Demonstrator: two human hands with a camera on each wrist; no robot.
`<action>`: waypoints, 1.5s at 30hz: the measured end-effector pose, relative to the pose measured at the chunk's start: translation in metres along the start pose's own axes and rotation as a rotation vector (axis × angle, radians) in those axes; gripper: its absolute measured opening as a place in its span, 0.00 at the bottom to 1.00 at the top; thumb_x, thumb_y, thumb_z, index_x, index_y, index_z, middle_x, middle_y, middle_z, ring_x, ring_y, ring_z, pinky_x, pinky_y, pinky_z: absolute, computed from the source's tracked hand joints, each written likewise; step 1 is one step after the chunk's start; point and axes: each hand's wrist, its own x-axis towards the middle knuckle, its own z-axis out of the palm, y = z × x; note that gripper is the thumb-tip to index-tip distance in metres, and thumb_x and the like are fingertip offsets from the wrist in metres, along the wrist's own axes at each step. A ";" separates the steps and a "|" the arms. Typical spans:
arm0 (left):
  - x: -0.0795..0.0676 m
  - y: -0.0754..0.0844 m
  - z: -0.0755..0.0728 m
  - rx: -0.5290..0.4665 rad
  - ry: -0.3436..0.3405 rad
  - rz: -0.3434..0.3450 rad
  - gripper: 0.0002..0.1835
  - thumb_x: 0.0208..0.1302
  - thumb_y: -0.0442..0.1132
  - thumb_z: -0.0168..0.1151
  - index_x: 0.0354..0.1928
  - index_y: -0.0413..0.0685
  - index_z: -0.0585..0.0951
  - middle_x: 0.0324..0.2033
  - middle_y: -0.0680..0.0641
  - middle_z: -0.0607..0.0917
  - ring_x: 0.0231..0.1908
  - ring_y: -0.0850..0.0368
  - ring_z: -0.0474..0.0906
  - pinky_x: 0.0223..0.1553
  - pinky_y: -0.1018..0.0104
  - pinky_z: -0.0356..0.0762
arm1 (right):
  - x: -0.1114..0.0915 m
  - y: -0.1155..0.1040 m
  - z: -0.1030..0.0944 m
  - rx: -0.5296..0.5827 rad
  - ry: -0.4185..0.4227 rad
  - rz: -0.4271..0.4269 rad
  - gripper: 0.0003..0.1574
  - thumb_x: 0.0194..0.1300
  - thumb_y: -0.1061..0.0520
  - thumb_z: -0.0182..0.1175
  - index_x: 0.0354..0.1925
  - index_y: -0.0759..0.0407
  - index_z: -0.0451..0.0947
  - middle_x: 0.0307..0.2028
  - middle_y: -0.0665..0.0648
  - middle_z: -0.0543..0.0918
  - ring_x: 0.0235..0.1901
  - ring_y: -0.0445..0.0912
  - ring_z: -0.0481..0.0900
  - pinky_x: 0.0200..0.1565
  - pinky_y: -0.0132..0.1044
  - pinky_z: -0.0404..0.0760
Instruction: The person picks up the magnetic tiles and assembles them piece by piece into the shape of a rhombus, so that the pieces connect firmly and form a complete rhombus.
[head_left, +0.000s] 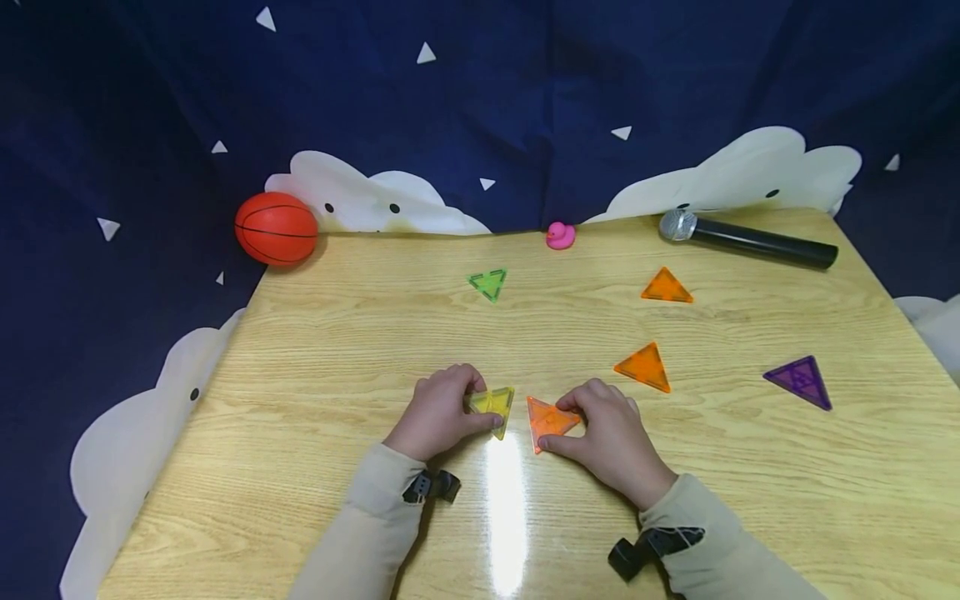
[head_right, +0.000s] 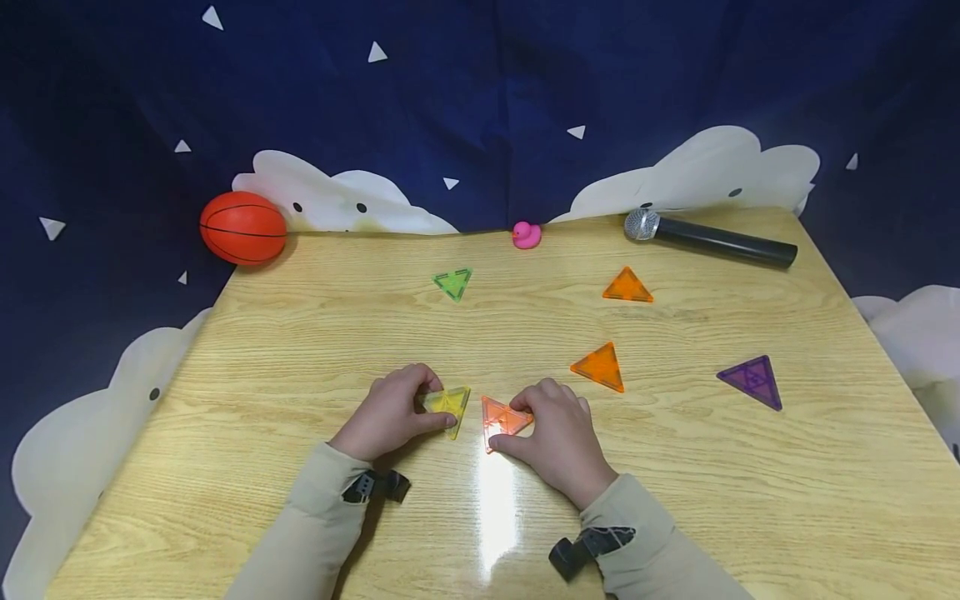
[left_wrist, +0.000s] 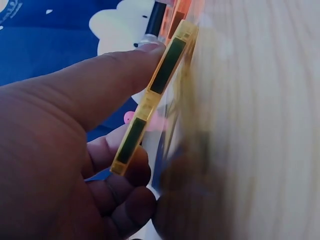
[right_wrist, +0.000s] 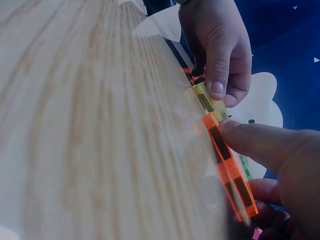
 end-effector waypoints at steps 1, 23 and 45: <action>0.000 0.001 0.000 0.002 0.000 0.004 0.23 0.51 0.54 0.79 0.41 0.53 0.77 0.32 0.57 0.77 0.34 0.57 0.70 0.52 0.51 0.64 | 0.000 0.000 0.000 0.001 0.000 -0.001 0.29 0.47 0.39 0.80 0.41 0.53 0.83 0.38 0.47 0.77 0.39 0.45 0.72 0.47 0.47 0.63; -0.001 0.012 0.004 -0.008 -0.021 0.054 0.22 0.53 0.53 0.76 0.39 0.54 0.74 0.29 0.57 0.77 0.28 0.59 0.70 0.40 0.59 0.65 | 0.000 -0.002 -0.001 0.007 0.003 -0.010 0.27 0.48 0.41 0.79 0.40 0.53 0.82 0.38 0.48 0.77 0.41 0.46 0.74 0.47 0.48 0.63; -0.003 0.015 0.009 -0.238 -0.083 0.023 0.21 0.63 0.41 0.69 0.57 0.52 0.78 0.18 0.56 0.77 0.18 0.64 0.71 0.21 0.69 0.68 | -0.001 0.000 -0.001 0.009 0.015 -0.024 0.27 0.47 0.41 0.80 0.40 0.53 0.83 0.37 0.48 0.77 0.40 0.46 0.74 0.46 0.48 0.64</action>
